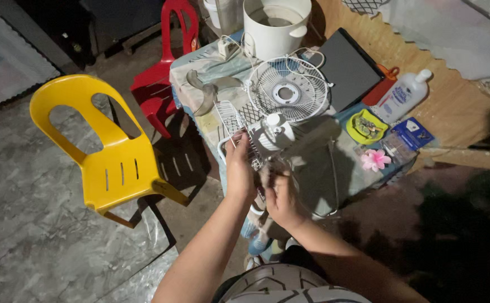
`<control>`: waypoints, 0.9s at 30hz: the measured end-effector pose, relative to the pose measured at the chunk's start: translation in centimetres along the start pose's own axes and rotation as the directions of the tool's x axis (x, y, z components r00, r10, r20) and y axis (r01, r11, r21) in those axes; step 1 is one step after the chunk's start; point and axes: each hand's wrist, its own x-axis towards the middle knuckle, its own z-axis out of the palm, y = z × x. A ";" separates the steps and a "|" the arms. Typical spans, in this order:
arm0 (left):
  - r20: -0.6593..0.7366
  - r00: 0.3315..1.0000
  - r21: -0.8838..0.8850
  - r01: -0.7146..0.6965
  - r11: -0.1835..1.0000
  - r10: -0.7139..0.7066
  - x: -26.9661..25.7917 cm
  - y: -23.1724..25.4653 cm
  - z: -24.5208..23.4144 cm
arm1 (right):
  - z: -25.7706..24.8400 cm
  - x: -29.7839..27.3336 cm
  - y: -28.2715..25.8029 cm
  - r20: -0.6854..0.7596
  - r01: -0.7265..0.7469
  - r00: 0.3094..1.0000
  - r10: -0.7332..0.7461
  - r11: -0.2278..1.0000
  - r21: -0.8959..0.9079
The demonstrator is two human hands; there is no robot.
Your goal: The person wipes the front and rear wire cages and the plastic fan blades of a disassembled table fan using a cloth. The fan parts are handled one at a time on a cluttered table.
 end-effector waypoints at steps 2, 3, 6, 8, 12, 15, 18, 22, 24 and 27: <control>-0.004 1.000 -0.040 -0.030 0.999 0.029 0.1 0.0 -0.2 | 0.7 -2.7 0.8 -0.023 -0.049 0.999 0.046 0.991 -0.127; -0.005 0.999 -0.063 -0.046 0.997 0.045 0.4 -0.1 -0.2 | 1.1 -3.8 1.3 -0.037 -0.053 0.998 0.048 0.990 -0.130; -0.039 0.999 -0.085 0.027 0.996 -0.030 1.0 -0.6 -0.5 | 1.6 -6.7 2.5 -0.021 -0.061 0.998 0.058 0.984 -0.165; -0.036 0.999 -0.104 0.033 0.994 -0.037 1.2 -0.7 -0.7 | 1.3 -7.7 2.8 0.048 -0.078 0.995 0.086 0.987 -0.141; 0.023 0.999 -0.099 -0.032 0.995 0.035 1.6 -0.3 -0.4 | 0.5 -5.5 3.1 0.066 -0.562 0.817 0.573 0.767 0.310; 0.006 1.000 -0.081 -0.013 0.997 0.014 1.2 -0.3 -0.4 | -0.2 -2.6 2.5 0.014 -0.599 0.719 0.695 0.609 0.520; -0.072 0.996 -0.002 0.047 0.999 -0.047 0.9 -0.9 -0.7 | 0.2 -2.2 1.3 0.001 -0.391 0.907 0.421 0.840 0.378; 0.001 1.000 -0.069 0.011 0.998 -0.011 1.9 -0.8 -1.5 | 1.8 -4.5 3.2 -0.035 -0.038 0.999 0.038 0.999 -0.010; 0.019 0.998 -0.002 -0.066 0.998 0.066 1.9 -0.9 -1.7 | 1.7 -6.3 6.6 -0.001 -0.261 0.965 0.261 0.965 -0.004; 0.017 0.998 -0.070 -0.051 0.996 0.052 1.5 -0.7 -1.6 | -0.1 -6.8 13.1 0.001 -0.746 0.664 0.747 0.663 0.067</control>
